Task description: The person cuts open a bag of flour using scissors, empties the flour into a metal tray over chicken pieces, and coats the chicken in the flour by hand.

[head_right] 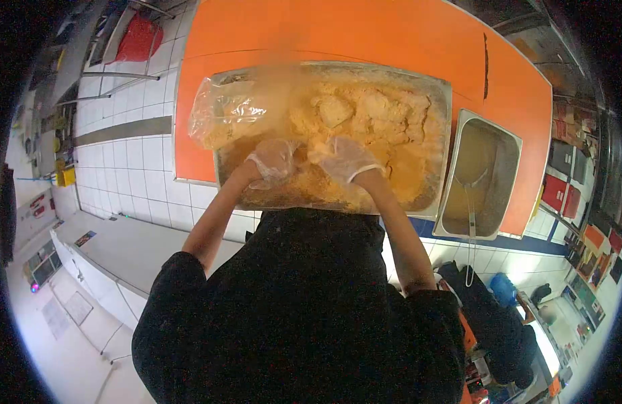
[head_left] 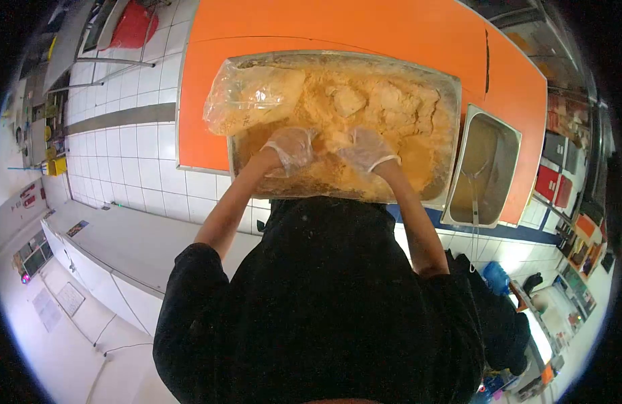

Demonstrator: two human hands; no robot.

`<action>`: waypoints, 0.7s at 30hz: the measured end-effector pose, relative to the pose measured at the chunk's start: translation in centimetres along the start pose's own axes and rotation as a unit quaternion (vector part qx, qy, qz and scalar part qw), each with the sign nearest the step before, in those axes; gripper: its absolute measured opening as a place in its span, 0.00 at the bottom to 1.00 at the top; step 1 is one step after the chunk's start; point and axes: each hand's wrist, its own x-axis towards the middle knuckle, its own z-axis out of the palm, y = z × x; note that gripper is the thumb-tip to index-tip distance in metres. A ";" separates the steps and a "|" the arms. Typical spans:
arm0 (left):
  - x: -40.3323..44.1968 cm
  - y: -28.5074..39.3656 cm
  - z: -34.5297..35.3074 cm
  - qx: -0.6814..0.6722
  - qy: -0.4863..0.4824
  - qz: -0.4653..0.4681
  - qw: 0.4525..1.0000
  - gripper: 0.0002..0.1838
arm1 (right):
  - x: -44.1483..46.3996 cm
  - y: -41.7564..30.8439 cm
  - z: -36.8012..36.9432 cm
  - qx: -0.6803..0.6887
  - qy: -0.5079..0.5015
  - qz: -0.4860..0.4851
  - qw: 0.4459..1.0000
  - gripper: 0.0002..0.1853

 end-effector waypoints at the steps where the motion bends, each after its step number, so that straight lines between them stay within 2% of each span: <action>1: 0.2 -0.1 -0.2 -0.001 -0.001 0.002 1.000 0.22 | 0.2 0.3 -0.2 0.000 0.000 0.002 1.000 0.22; 3: 0.7 -0.6 -0.3 0.038 -0.029 -0.060 0.997 0.20 | 0.2 0.2 -0.7 0.097 0.101 -0.004 0.990 0.22; 4: 0.9 -0.9 0.4 0.038 -0.029 -0.060 0.997 0.20 | 0.2 0.2 -1.1 0.097 0.100 -0.004 0.990 0.22; 6: 1.1 -1.0 1.9 0.062 0.170 -0.080 0.980 0.17 | -0.4 -1.4 -3.1 0.130 0.037 0.178 0.975 0.27; 7: 1.4 -1.3 2.5 0.061 0.170 -0.080 0.980 0.17 | -0.8 -1.4 -2.6 0.129 0.036 0.179 0.975 0.27; 9: 1.1 0.2 1.6 0.094 0.051 -0.066 0.992 0.15 | -1.7 -0.6 -0.2 -0.017 0.103 0.223 0.969 0.25; 10: 1.1 0.6 2.2 0.092 0.049 -0.066 0.992 0.15 | -1.9 0.7 1.7 -0.017 0.100 0.224 0.969 0.25; 11: 1.2 1.1 3.4 0.101 0.087 0.022 0.991 0.14 | -2.2 2.6 4.0 -0.231 0.118 0.087 0.962 0.24; 12: 1.4 1.5 4.5 0.110 0.126 0.110 0.980 0.12 | -2.4 3.8 5.6 -0.430 0.128 -0.058 0.892 0.23; 13: 2.1 1.9 5.1 0.109 0.126 0.110 0.980 0.12 | -2.3 4.1 6.5 -0.429 0.127 -0.059 0.892 0.23; 15: 3.6 2.9 6.1 0.097 0.049 0.069 0.992 0.12 | -2.1 3.7 7.2 -0.376 0.181 -0.097 0.904 0.21; 16: 4.0 3.2 6.5 0.099 0.050 0.070 0.991 0.12 | -2.1 3.2 7.0 -0.377 0.184 -0.096 0.903 0.21; 18: 4.5 3.4 7.8 0.043 -0.037 0.096 0.994 0.15 | -2.7 0.6 4.8 -0.202 0.016 0.016 0.979 0.15; 19: 5.1 2.0 10.0 0.045 -0.037 0.095 0.994 0.15 | -2.6 0.1 4.2 -0.201 0.017 0.015 0.979 0.15; 20: 6.3 -0.2 13.7 0.029 0.052 0.181 0.982 0.14 | -2.4 -0.2 3.7 -0.168 -0.015 0.050 0.984 0.15; 21: 6.3 -0.4 13.6 0.012 0.140 0.264 0.954 0.14 | -2.2 -0.3 3.3 -0.135 -0.047 0.085 0.986 0.15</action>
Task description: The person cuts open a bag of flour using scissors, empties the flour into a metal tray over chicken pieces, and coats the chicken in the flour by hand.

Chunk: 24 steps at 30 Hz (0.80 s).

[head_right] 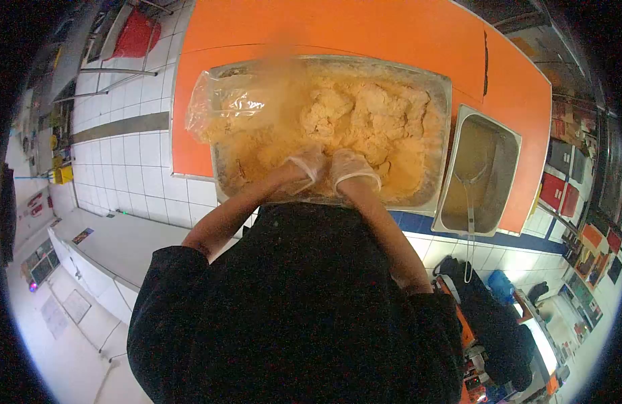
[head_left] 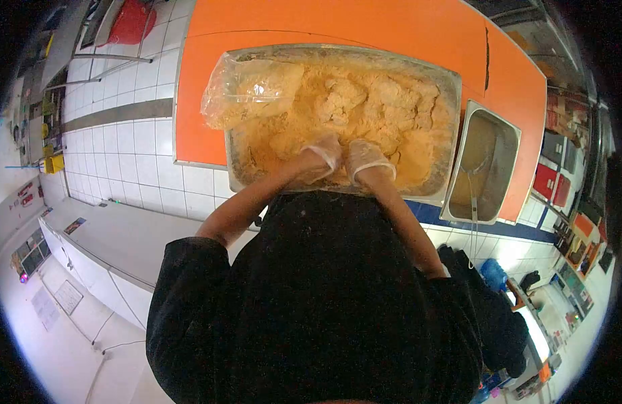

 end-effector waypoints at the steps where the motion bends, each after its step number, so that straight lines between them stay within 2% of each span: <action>1: 0.1 -0.3 -0.1 0.001 0.001 0.000 1.000 0.14 | 0.5 0.4 0.2 -0.001 0.001 -0.001 1.000 0.15; 2: 1.0 1.5 -4.0 -0.172 -0.084 -0.228 0.955 0.13 | 1.2 1.1 0.6 0.032 -0.011 -0.008 0.999 0.16; 3: 1.5 2.4 -6.4 -0.331 -0.160 -0.435 0.822 0.12 | 1.8 1.7 0.7 0.065 -0.024 -0.015 0.997 0.16; 4: 0.7 1.3 -4.7 -0.329 -0.160 -0.434 0.823 0.12 | 2.2 2.0 0.3 0.066 -0.022 -0.015 0.997 0.16; 5: -1.0 -0.5 -1.4 -0.379 0.040 -0.338 0.861 0.13 | 2.4 2.3 0.1 0.140 0.023 -0.031 0.989 0.17; 6: -2.3 -1.5 0.6 -0.412 0.236 -0.225 0.851 0.13 | 2.2 2.7 0.0 0.213 0.065 -0.044 0.974 0.18; 7: -2.2 -1.8 -0.2 -0.415 0.231 -0.225 0.850 0.13 | 1.9 3.1 0.0 0.284 0.108 -0.054 0.951 0.19; 9: -0.6 -1.4 -5.1 -0.553 0.312 -0.245 0.733 0.14 | 1.7 3.7 -0.1 0.413 0.195 -0.079 0.886 0.21; 10: 0.5 -0.1 -8.0 -0.552 0.313 -0.244 0.733 0.14 | 2.0 3.9 0.5 0.413 0.195 -0.080 0.886 0.21; 11: 1.8 1.8 -11.1 -0.251 0.212 -0.342 0.881 0.17 | 2.6 4.1 1.7 0.268 0.229 -0.036 0.935 0.18; 12: 2.3 2.9 -12.5 0.083 0.080 -0.398 0.910 0.20 | 2.8 4.1 2.6 0.118 0.254 0.009 0.960 0.16; 13: 2.7 2.6 -12.5 0.084 0.082 -0.399 0.910 0.20 | 2.9 3.4 2.5 0.118 0.255 0.007 0.960 0.16; 15: 3.8 1.1 -12.2 0.091 -0.033 -0.307 0.947 0.25 | 2.3 1.2 2.4 -0.060 0.238 -0.127 0.961 0.15; 19: 4.6 0.1 -11.5 0.104 -0.007 -0.290 0.951 0.24 | 2.7 1.5 9.2 -0.161 0.211 -0.191 0.945 0.15; 21: 3.7 0.9 -11.6 0.062 -0.033 -0.334 0.940 0.21 | 3.4 1.2 10.2 -0.229 0.194 -0.233 0.925 0.15; 22: 3.2 0.1 -10.5 0.064 -0.030 -0.333 0.940 0.21 | 3.3 1.0 9.7 -0.231 0.198 -0.233 0.924 0.15; 24: 2.5 -1.4 -8.7 0.128 -0.090 -0.301 0.941 0.24 | 2.2 -0.5 5.9 -0.038 0.022 -0.204 0.978 0.10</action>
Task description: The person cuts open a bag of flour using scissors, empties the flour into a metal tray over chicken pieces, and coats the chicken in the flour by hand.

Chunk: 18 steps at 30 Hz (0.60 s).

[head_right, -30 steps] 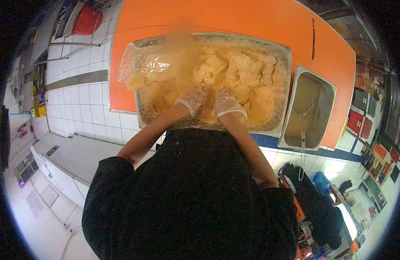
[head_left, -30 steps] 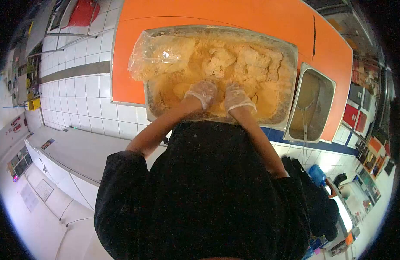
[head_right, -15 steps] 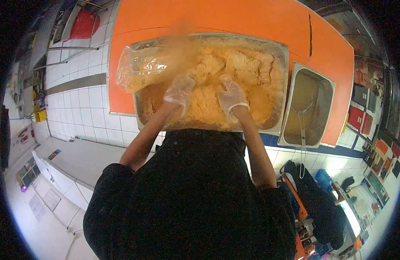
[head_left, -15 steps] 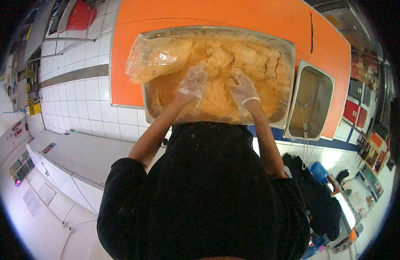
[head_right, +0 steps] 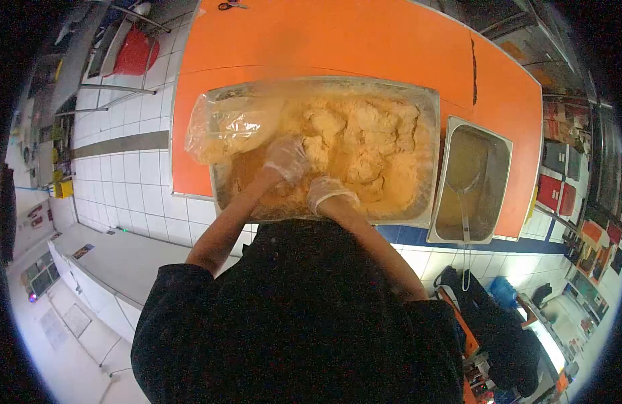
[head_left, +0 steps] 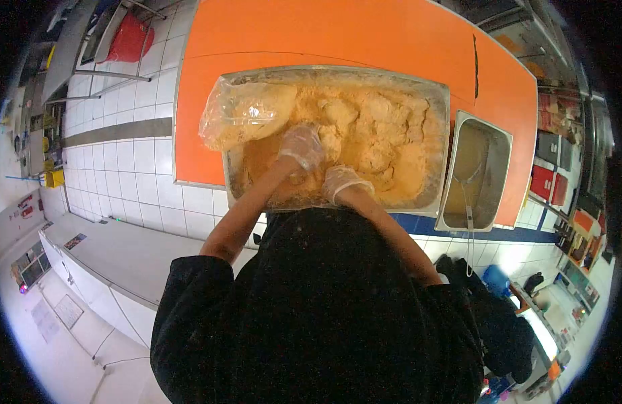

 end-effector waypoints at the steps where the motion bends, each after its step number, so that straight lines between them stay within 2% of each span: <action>1: -0.2 -0.2 0.3 0.001 -0.001 0.002 1.000 0.24 | 0.1 -0.2 -0.1 0.001 0.001 0.002 1.000 0.10; 3: -1.4 0.6 -1.1 -0.103 0.018 -0.054 0.993 0.26 | 0.6 0.2 0.4 -0.012 0.021 -0.004 1.000 0.11; 4: -1.5 0.5 -0.6 -0.104 0.019 -0.054 0.993 0.26 | 0.8 1.2 0.8 -0.013 0.021 -0.004 1.000 0.11; 6: -1.7 -0.1 0.7 -0.143 0.130 -0.109 0.975 0.25 | 0.9 2.6 0.4 0.130 0.022 -0.064 0.989 0.09; 7: -1.5 -0.8 1.2 -0.143 0.132 -0.113 0.974 0.25 | 1.1 3.0 0.4 0.128 0.020 -0.067 0.989 0.09; 9: -1.6 -1.6 1.6 -0.231 0.122 -0.116 0.958 0.23 | 0.1 0.4 -5.0 0.267 -0.018 0.178 0.947 0.08; 10: -2.1 -1.3 0.6 -0.232 0.120 -0.120 0.958 0.23 | 0.4 1.6 -4.0 0.268 -0.022 0.176 0.947 0.08; 11: -2.7 -0.5 -1.3 -0.196 0.123 -0.120 0.965 0.21 | 0.7 3.9 -2.2 0.261 0.095 0.082 0.957 0.09; 12: -3.2 0.0 -2.3 -0.159 0.126 -0.119 0.972 0.20 | 0.7 4.3 -2.1 0.248 0.212 -0.012 0.945 0.10; 13: -3.5 -0.1 -2.1 -0.159 0.123 -0.119 0.972 0.20 | 0.2 4.3 -1.7 0.251 0.210 -0.011 0.945 0.10; 14: -3.9 -0.5 -1.7 -0.173 0.159 -0.075 0.969 0.19 | -0.7 3.1 -3.3 0.394 0.250 0.016 0.885 0.10; 15: -4.1 -0.7 -1.7 -0.186 0.195 -0.030 0.963 0.18 | -1.2 2.4 -4.4 0.526 0.284 0.041 0.801 0.10; 16: -4.4 -0.6 -1.5 -0.186 0.193 -0.030 0.963 0.18 | -1.4 2.2 -4.7 0.527 0.284 0.042 0.800 0.10; 18: -5.1 0.0 -1.9 -0.178 0.174 -0.057 0.967 0.18 | -1.4 2.2 -5.1 0.358 0.210 0.099 0.904 0.11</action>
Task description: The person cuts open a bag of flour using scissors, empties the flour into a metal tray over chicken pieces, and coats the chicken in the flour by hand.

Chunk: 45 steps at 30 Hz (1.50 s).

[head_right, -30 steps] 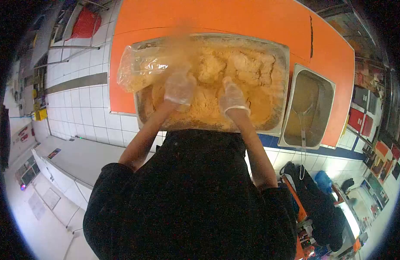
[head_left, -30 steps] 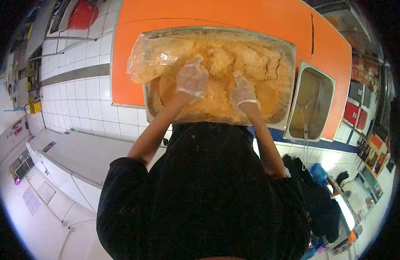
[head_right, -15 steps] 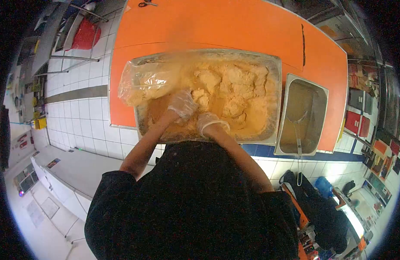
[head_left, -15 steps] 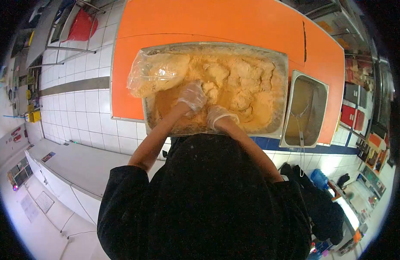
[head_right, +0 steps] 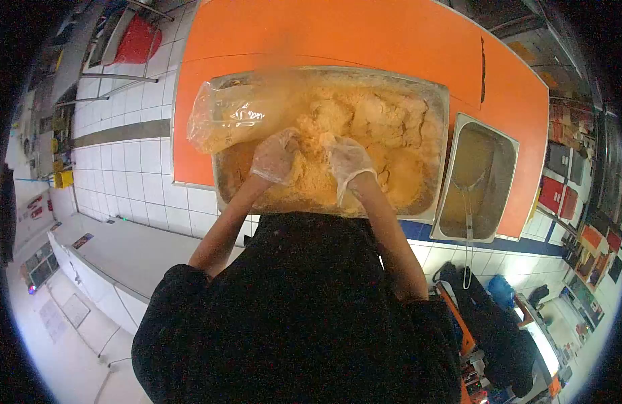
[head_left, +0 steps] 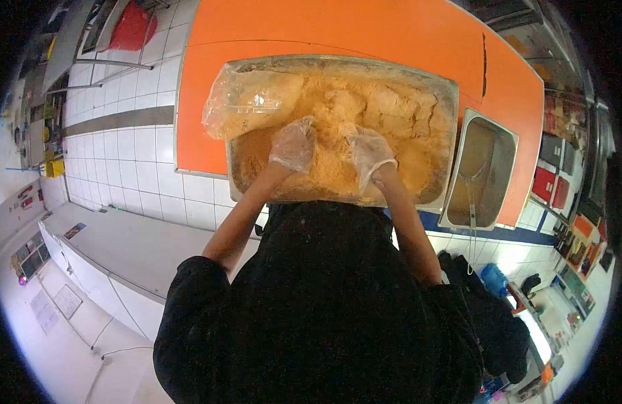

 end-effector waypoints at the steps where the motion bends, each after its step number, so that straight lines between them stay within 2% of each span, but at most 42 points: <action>1: 0.0 0.3 -0.2 0.000 0.001 -0.001 1.000 0.18 | 0.2 -0.2 -0.2 -0.106 -0.026 0.015 0.994 0.12; 3: 0.0 1.1 -0.8 0.038 -0.115 -0.041 0.992 0.19 | 0.7 -0.2 -0.2 -0.315 -0.080 0.040 0.945 0.14; 4: 0.2 0.9 0.0 0.039 -0.114 -0.044 0.992 0.19 | 1.0 0.5 0.4 -0.314 -0.081 0.038 0.945 0.14; 6: 0.5 -0.4 3.3 0.051 -0.204 -0.030 0.977 0.22 | 0.9 3.0 2.5 -0.505 -0.102 -0.059 0.855 0.13; 7: 0.5 -1.0 4.6 0.050 -0.204 -0.028 0.977 0.22 | 1.4 3.0 2.8 -0.506 -0.101 -0.058 0.855 0.13; 9: 0.7 -1.4 5.5 0.029 -0.135 0.062 0.988 0.25 | 3.0 2.8 3.7 -0.472 -0.144 -0.032 0.869 0.10; 10: 0.8 -0.9 5.3 0.030 -0.133 0.062 0.989 0.25 | 4.2 4.9 4.8 -0.472 -0.143 -0.033 0.869 0.10; 11: 1.1 1.1 3.5 0.075 -0.065 0.039 0.994 0.27 | 5.6 9.3 7.1 -0.227 -0.075 -0.007 0.971 0.10; 12: 1.2 2.1 2.7 0.118 0.002 0.016 0.993 0.29 | 6.2 11.7 8.3 0.038 -0.001 0.020 0.999 0.10; 13: 1.8 1.7 3.3 0.118 -0.002 0.021 0.993 0.29 | 6.0 9.0 7.0 0.039 0.003 0.024 0.999 0.10; 14: 2.5 1.0 4.6 0.142 0.087 0.055 0.985 0.30 | 5.5 3.1 4.3 -0.234 -0.144 -0.003 0.961 0.11; 15: 3.1 0.6 5.6 0.162 0.177 0.085 0.967 0.31 | 4.8 -0.2 2.6 -0.484 -0.283 -0.031 0.828 0.12; 16: 3.7 0.4 5.7 0.158 0.177 0.087 0.968 0.31 | 4.3 1.9 2.7 -0.486 -0.283 -0.027 0.827 0.12; 17: 4.4 0.0 5.5 0.175 0.048 0.074 0.981 0.31 | 3.8 5.3 3.1 -0.369 -0.160 -0.096 0.910 0.13; 18: 4.8 -0.3 5.2 0.191 -0.085 0.059 0.976 0.31 | 3.3 7.3 3.2 -0.236 -0.031 -0.162 0.958 0.15; 19: 5.1 -0.2 5.0 0.190 -0.086 0.058 0.976 0.31 | 2.5 6.8 2.1 -0.236 -0.033 -0.161 0.958 0.15; 20: 5.4 -0.1 4.5 0.135 -0.115 0.008 0.984 0.31 | 1.3 4.5 0.1 -0.220 -0.004 -0.062 0.974 0.22; 21: 5.9 -0.3 4.2 0.081 -0.141 -0.043 0.986 0.30 | 0.5 1.9 -1.7 -0.202 0.026 0.035 0.978 0.29; 22: 6.7 -1.1 4.5 0.082 -0.141 -0.044 0.986 0.30 | -0.4 -1.1 -3.3 -0.201 0.025 0.034 0.979 0.29; 24: 7.9 -1.8 4.6 0.159 -0.177 -0.024 0.971 0.29 | -2.0 -5.2 -5.6 -0.328 0.041 0.229 0.915 0.34; 25: 7.8 -1.4 4.1 0.157 -0.182 -0.021 0.970 0.29 | -2.4 -3.4 -5.1 -0.328 0.040 0.235 0.914 0.34; 27: 6.9 2.8 -1.3 0.157 -0.195 -0.050 0.967 0.26 | -3.0 1.3 -3.9 -0.375 0.051 0.161 0.911 0.38; 28: 5.8 3.2 -1.0 0.154 -0.197 -0.048 0.967 0.26 | -3.1 1.6 -4.0 -0.377 0.051 0.164 0.910 0.38; 29: 4.6 3.5 -0.5 0.197 -0.017 0.027 0.980 0.26 | -3.1 1.8 -4.1 -0.365 0.084 0.146 0.916 0.37; 30: 3.7 3.7 -0.5 0.233 0.165 0.098 0.953 0.25 | -2.9 1.0 -4.3 -0.352 0.117 0.126 0.920 0.36; 31: 3.3 4.0 -0.4 0.234 0.166 0.095 0.953 0.25 | -2.3 0.3 -5.2 -0.354 0.115 0.124 0.920 0.36; 32: 2.8 4.7 -0.2 0.179 -0.009 0.039 0.983 0.23 | -1.4 -2.4 -7.0 -0.264 0.039 0.267 0.926 0.38; 33: 2.3 5.3 0.0 0.118 -0.183 -0.017 0.976 0.21 | -0.5 -3.7 -7.9 -0.165 -0.037 0.402 0.900 0.40; 34: 1.3 5.8 0.5 0.117 -0.184 -0.021 0.976 0.21 | 0.1 -2.5 -7.6 -0.166 -0.040 0.401 0.900 0.40; 36: -0.7 6.4 2.8 0.256 -0.240 0.024 0.936 0.17 | 0.4 -0.1 -7.1 -0.239 -0.081 0.330 0.910 0.34; 37: -0.8 6.8 4.0 0.254 -0.239 0.025 0.937 0.17 | 0.0 0.2 -6.9 -0.240 -0.080 0.331 0.909 0.34; 39: -1.0 6.7 6.3 0.189 -0.289 -0.038 0.938 0.15 | -0.7 -1.3 -6.4 -0.178 0.040 0.269 0.946 0.25; 40: -0.8 4.5 8.4 0.189 -0.289 -0.039 0.937 0.15 | -1.0 -0.4 -6.0 -0.177 0.039 0.268 0.946 0.25; 41: 0.2 0.8 10.9 0.049 -0.323 0.062 0.943 0.16 | -1.2 1.1 -5.4 -0.230 0.051 0.173 0.956 0.22; 42: 1.0 -1.5 11.7 -0.091 -0.346 0.164 0.919 0.18 | -1.0 2.3 -4.9 -0.280 0.066 0.076 0.955 0.18; 43: 0.4 -1.0 9.8 -0.088 -0.346 0.164 0.919 0.18 | -0.5 2.8 -4.5 -0.278 0.068 0.075 0.955 0.18; 44: -0.7 0.9 6.2 -0.214 -0.236 0.161 0.934 0.19 | 0.1 3.4 -4.2 -0.246 0.017 0.101 0.964 0.15; 45: -1.2 2.1 4.1 -0.335 -0.122 0.153 0.922 0.21 | 0.4 3.8 -3.9 -0.212 -0.036 0.129 0.968 0.14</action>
